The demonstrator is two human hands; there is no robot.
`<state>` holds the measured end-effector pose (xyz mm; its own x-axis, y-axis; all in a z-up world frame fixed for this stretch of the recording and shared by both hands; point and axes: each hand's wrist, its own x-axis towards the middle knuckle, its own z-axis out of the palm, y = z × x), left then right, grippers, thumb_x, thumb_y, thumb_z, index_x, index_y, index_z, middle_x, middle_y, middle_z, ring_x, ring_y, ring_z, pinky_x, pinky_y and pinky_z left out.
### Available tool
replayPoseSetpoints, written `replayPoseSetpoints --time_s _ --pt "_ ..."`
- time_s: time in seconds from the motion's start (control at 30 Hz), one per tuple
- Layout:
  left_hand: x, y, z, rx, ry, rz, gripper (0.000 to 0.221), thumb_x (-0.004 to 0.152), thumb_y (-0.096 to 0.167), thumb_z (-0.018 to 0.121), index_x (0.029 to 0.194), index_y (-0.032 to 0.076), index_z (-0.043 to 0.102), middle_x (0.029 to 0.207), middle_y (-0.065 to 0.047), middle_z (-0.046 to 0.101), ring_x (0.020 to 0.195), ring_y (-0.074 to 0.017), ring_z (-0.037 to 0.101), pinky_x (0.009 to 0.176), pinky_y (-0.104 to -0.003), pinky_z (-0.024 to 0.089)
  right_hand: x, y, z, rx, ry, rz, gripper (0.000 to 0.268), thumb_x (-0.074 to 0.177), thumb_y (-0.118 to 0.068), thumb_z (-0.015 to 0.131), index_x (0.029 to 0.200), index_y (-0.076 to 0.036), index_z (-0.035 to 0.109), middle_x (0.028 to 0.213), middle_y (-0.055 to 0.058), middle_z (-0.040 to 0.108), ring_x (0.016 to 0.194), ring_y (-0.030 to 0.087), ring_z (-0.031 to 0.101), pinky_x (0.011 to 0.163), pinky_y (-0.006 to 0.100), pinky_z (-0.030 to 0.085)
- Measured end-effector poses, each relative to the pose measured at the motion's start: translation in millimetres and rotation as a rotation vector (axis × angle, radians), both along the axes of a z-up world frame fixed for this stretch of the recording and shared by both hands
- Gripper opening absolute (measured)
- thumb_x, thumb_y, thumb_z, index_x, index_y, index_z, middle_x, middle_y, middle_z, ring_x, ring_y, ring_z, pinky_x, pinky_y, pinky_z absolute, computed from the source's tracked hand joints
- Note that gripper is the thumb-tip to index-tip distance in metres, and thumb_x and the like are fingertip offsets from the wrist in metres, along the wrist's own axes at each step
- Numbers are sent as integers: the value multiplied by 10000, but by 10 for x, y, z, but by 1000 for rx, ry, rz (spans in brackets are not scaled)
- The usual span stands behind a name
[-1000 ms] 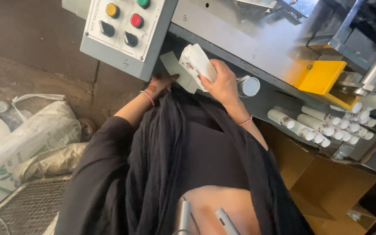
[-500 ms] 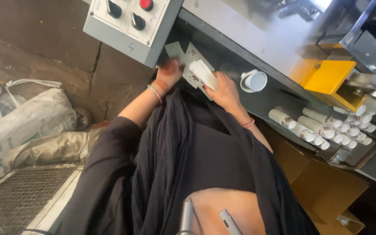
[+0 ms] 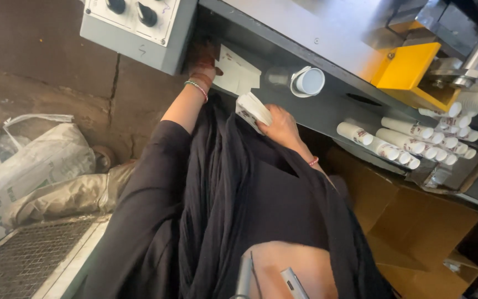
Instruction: Organizing, stacking, and inserting paper cups or printed cup blanks into a manufacturing machine.
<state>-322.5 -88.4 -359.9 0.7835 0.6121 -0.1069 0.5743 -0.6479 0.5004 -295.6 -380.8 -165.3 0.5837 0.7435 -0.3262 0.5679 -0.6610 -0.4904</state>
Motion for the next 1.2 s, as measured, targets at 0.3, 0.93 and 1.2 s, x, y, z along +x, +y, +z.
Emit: replayPoseSetpoints --time_s 0.3,0.93,1.2 --pt "-113 220 -245 -250 27 -130 553 776 266 887 1200 11 640 1214 -230 658 1161 -394 616 965 -431 508 -43 -230 71 85 -15 -74 435 799 -274 792 1136 -30 663 1116 184 702 1056 395 664 894 477 524" --pt "-61 -206 2455 -1966 -501 227 282 981 155 444 1125 -15 617 1121 -204 694 1031 -384 719 858 -543 619 449 557 1448 734 -571 278 675 789 -41 862 1354 -26 493 1262 180 609 1163 390 615 979 451 533" --pt "975 209 2325 -2124 -503 229 307 966 55 438 1190 -121 551 1131 -273 628 1032 -448 677 862 -612 643 1214 1008 1527 565 -374 139 677 941 -115 817 1489 -16 433 1310 224 572 1171 439 601 1011 462 520"
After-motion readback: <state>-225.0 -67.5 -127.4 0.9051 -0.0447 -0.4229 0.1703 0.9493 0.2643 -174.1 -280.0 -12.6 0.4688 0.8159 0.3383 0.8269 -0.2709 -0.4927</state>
